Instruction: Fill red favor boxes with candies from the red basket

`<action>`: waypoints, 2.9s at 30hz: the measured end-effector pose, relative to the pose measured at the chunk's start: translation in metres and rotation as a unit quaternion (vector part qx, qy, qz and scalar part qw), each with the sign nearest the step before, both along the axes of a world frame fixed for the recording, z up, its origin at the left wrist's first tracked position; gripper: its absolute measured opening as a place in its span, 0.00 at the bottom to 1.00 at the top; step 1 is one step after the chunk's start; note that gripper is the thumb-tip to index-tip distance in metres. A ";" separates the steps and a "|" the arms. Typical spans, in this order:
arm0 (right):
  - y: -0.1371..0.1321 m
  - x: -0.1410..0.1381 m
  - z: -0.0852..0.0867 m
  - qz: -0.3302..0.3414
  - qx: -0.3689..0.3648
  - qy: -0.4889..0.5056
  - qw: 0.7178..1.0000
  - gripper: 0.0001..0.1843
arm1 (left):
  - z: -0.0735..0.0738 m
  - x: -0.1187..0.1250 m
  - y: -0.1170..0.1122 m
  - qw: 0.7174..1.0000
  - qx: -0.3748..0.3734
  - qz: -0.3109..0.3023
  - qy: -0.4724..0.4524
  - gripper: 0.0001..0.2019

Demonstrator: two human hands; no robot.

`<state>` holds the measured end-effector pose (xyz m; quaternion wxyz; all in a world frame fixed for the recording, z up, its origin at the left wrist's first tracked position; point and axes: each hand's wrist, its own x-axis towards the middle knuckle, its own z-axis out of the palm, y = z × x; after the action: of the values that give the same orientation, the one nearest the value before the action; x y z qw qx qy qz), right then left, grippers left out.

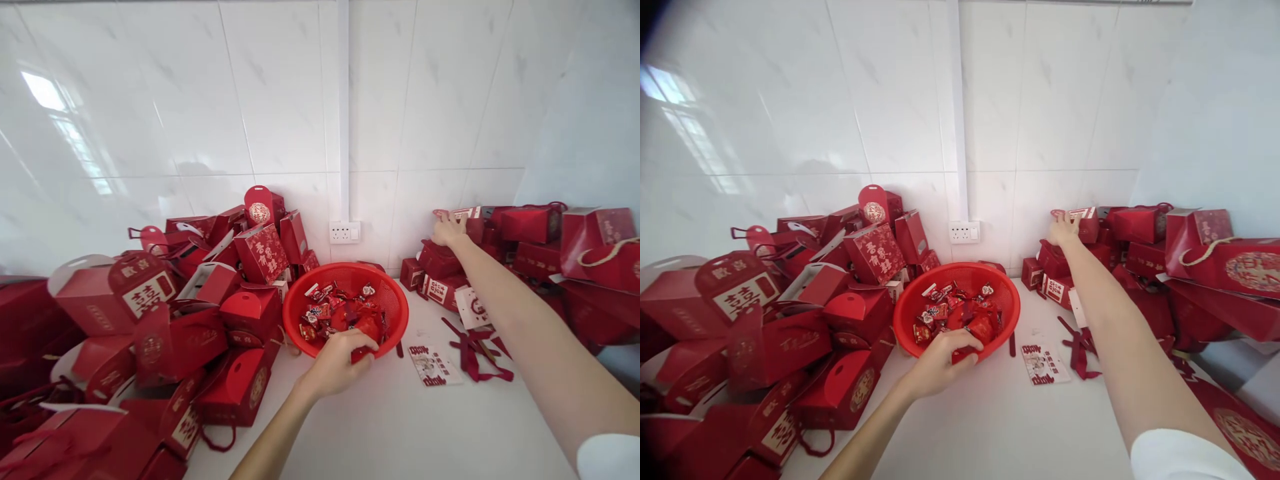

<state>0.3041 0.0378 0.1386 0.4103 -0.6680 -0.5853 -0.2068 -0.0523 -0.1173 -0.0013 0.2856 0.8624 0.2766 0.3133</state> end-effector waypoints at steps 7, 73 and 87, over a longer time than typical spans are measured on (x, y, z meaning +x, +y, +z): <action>-0.036 0.016 0.029 0.039 0.133 0.217 0.966 0.14 | 0.001 0.000 0.001 1.000 0.003 0.005 0.014 0.09; -0.233 -0.132 -0.193 0.445 -0.357 0.408 0.713 0.22 | -0.017 -0.089 -0.055 0.919 -0.385 -0.070 0.045 0.45; -0.237 -0.152 -0.186 0.307 -0.129 0.346 0.877 0.14 | -0.029 -0.093 -0.059 0.957 -0.288 0.024 -0.013 0.41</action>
<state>0.1525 -0.1992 -0.0471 0.5397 -0.5307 -0.6035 0.2506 -0.1453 -0.1758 -0.0300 0.5179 0.7324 0.3721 0.2387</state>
